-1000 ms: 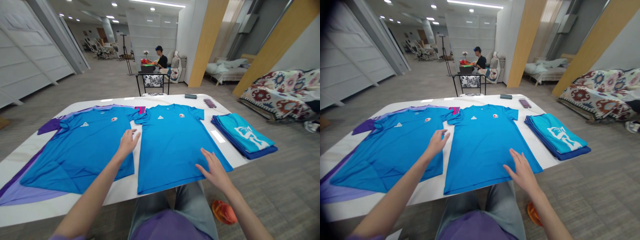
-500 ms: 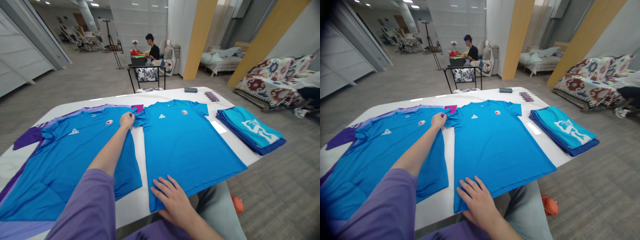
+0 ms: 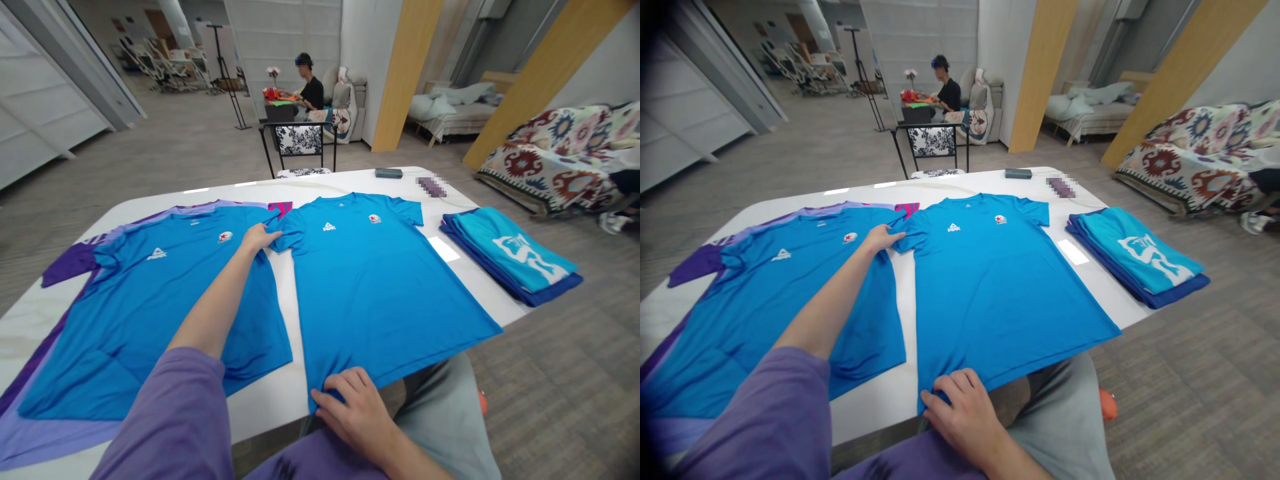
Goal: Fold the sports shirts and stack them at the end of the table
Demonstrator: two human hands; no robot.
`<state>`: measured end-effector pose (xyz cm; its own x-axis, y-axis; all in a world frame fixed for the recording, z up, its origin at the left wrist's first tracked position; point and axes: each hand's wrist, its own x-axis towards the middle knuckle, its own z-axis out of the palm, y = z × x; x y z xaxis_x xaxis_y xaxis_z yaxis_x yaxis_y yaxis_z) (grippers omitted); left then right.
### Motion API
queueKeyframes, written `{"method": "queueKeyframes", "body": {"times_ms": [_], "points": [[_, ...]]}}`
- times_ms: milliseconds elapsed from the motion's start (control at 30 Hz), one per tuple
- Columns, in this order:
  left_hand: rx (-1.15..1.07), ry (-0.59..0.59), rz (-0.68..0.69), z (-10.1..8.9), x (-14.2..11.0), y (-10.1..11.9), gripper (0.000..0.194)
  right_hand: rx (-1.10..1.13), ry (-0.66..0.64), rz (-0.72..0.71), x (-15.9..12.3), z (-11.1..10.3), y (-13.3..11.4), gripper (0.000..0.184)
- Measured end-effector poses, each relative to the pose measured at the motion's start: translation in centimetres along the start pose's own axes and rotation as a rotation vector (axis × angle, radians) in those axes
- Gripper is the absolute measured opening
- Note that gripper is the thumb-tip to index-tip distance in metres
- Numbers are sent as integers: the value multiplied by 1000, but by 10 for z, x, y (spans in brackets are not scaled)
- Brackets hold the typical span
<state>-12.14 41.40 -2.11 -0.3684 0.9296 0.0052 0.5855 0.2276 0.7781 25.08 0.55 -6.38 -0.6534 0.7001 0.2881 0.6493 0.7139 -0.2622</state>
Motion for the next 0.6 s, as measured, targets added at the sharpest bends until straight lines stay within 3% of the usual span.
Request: {"method": "queueKeyframes", "body": {"times_ms": [233,367,467,600], "points": [[-86,74,-63,4,-11,11,25,136,-29,103,3,-27,6,26],[-221,46,-120,8,-18,26,26,353,82,242,-5,-45,22,27],[-310,25,-123,14,-14,52,25,413,196,339,-15,-56,37,35],[-357,21,-77,34,8,109,24,483,421,424,-32,-68,61,62]]}}
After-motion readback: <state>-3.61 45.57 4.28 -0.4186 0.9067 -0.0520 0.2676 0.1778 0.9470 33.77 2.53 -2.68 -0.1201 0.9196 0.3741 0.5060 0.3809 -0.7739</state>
